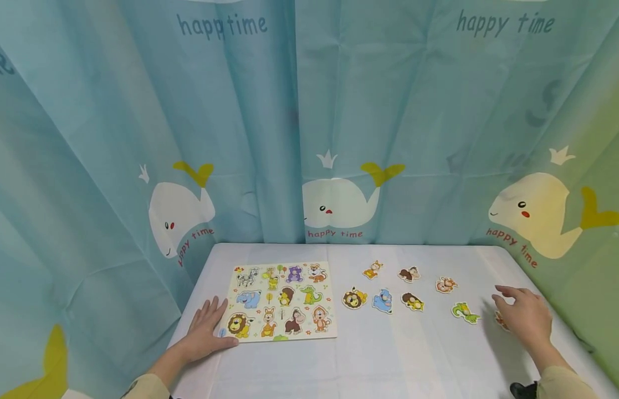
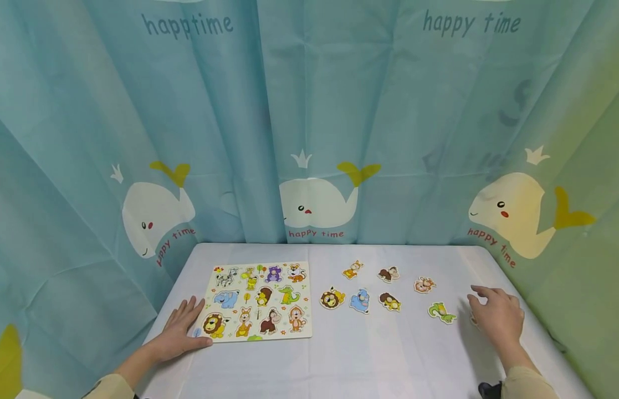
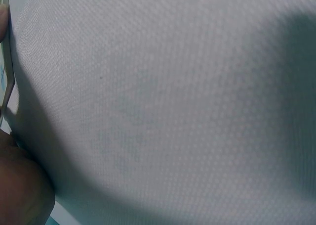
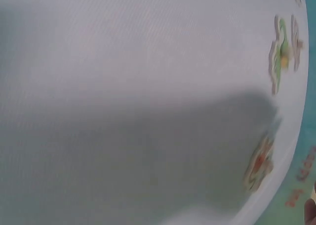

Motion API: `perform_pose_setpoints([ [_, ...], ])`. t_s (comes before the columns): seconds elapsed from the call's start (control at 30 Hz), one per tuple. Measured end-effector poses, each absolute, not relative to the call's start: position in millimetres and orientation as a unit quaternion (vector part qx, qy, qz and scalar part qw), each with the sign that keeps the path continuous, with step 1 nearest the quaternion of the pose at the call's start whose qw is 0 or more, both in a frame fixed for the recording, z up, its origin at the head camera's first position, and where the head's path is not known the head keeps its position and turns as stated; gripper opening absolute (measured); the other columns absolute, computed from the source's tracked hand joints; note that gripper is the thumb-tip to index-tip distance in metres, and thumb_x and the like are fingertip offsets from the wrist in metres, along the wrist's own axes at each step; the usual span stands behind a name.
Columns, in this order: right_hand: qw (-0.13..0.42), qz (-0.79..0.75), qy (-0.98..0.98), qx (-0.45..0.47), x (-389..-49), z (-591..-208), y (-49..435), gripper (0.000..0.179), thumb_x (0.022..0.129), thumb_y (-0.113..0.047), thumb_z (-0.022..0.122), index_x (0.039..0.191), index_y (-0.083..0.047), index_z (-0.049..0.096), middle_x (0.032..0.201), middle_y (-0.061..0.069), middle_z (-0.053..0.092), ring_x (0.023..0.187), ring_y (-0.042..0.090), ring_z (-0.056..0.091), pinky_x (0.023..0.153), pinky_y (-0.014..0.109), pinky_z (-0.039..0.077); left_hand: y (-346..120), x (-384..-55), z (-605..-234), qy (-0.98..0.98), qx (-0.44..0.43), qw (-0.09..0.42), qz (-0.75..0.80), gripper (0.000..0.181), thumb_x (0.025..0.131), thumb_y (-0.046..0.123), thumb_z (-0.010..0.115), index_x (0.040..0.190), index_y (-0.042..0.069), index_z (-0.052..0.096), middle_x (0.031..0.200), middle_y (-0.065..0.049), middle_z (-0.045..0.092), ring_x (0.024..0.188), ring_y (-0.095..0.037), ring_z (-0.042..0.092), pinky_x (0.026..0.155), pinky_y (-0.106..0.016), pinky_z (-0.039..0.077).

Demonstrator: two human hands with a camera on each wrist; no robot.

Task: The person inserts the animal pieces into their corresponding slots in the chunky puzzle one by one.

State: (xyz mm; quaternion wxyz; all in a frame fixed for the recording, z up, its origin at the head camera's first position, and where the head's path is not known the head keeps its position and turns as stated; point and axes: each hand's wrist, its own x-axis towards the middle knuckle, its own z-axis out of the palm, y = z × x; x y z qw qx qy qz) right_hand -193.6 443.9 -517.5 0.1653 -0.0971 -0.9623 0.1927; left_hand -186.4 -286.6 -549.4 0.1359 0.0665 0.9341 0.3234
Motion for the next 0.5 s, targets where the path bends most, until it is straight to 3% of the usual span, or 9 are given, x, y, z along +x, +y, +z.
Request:
perform_pose_setpoints([
  [0.5, 0.139, 0.184, -0.965, -0.128, -172.2, -521.8, 471.1, 0.043, 0.099, -0.028, 0.058, 0.125, 0.006, 0.064, 0.116, 0.031, 0.062, 0.103, 0.061, 0.045, 0.075, 0.066, 0.034, -286.9, -187.7, -552.1, 0.937, 0.063, 0.139, 0.315, 0.116, 0.080, 0.049, 0.083, 0.161, -0.002, 0.018, 0.166, -0.031, 0.000, 0.152, -0.050, -0.011, 0.121, -0.063, -0.009],
])
